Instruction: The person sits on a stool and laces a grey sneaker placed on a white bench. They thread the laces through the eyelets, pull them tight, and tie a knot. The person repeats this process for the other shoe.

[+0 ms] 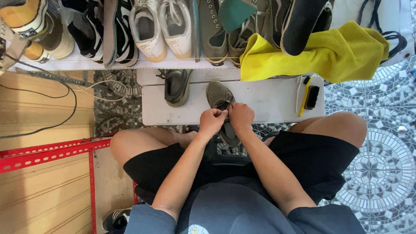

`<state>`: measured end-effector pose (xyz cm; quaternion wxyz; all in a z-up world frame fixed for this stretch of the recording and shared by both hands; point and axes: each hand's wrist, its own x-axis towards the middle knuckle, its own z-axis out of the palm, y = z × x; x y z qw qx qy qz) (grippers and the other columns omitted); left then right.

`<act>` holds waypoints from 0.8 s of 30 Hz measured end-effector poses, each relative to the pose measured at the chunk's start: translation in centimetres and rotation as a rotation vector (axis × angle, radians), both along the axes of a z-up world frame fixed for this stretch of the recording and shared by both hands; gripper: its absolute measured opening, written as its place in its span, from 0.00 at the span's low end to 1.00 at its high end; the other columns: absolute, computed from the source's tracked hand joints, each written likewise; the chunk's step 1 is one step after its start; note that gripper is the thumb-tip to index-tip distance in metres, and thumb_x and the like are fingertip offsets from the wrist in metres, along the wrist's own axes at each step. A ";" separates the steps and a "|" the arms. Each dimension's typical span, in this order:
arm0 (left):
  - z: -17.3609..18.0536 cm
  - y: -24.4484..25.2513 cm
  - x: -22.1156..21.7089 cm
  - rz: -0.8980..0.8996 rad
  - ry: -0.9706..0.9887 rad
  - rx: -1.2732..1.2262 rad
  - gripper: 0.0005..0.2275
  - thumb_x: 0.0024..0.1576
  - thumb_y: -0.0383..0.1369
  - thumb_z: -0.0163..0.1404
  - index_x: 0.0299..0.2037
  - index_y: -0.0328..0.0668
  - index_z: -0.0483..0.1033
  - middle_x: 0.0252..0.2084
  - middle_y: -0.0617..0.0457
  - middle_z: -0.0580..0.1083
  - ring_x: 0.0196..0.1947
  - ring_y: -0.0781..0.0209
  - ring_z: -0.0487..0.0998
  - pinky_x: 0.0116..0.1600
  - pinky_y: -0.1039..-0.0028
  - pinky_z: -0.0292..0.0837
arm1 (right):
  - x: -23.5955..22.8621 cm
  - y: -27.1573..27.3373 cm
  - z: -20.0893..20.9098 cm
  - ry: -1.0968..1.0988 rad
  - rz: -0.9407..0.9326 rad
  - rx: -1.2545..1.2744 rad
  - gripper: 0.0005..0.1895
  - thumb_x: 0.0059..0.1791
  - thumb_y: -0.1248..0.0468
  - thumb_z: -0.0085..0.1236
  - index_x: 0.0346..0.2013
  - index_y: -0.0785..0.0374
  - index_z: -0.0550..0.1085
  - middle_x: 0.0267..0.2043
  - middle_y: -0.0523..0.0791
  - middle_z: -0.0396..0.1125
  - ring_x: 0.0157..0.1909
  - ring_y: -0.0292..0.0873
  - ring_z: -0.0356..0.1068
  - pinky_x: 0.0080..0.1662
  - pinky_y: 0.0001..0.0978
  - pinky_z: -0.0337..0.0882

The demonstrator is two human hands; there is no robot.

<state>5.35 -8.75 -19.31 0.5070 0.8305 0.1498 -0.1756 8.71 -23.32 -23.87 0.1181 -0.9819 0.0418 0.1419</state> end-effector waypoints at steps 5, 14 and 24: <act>2.9 0.2 -0.9 0.009 -0.002 -0.010 0.14 0.65 0.42 0.59 0.38 0.39 0.88 0.30 0.46 0.81 0.36 0.50 0.83 0.45 0.61 0.79 | 0.6 -0.1 -0.9 -0.002 -0.011 -0.039 0.18 0.61 0.50 0.56 0.36 0.54 0.86 0.30 0.46 0.79 0.36 0.49 0.85 0.37 0.43 0.84; 7.9 -0.1 -3.0 0.015 -0.094 -0.015 0.13 0.63 0.39 0.60 0.36 0.36 0.88 0.28 0.42 0.81 0.33 0.48 0.83 0.42 0.60 0.78 | 0.2 -0.1 0.9 0.006 0.006 -0.024 0.18 0.62 0.53 0.55 0.39 0.58 0.85 0.32 0.47 0.80 0.39 0.49 0.85 0.40 0.45 0.86; 10.8 0.0 -4.6 -0.045 -0.150 0.080 0.13 0.63 0.41 0.60 0.32 0.41 0.87 0.27 0.46 0.79 0.36 0.44 0.82 0.45 0.59 0.78 | 1.0 -0.6 -1.4 0.012 -0.022 0.006 0.17 0.61 0.53 0.59 0.36 0.60 0.83 0.31 0.49 0.79 0.38 0.52 0.85 0.39 0.48 0.86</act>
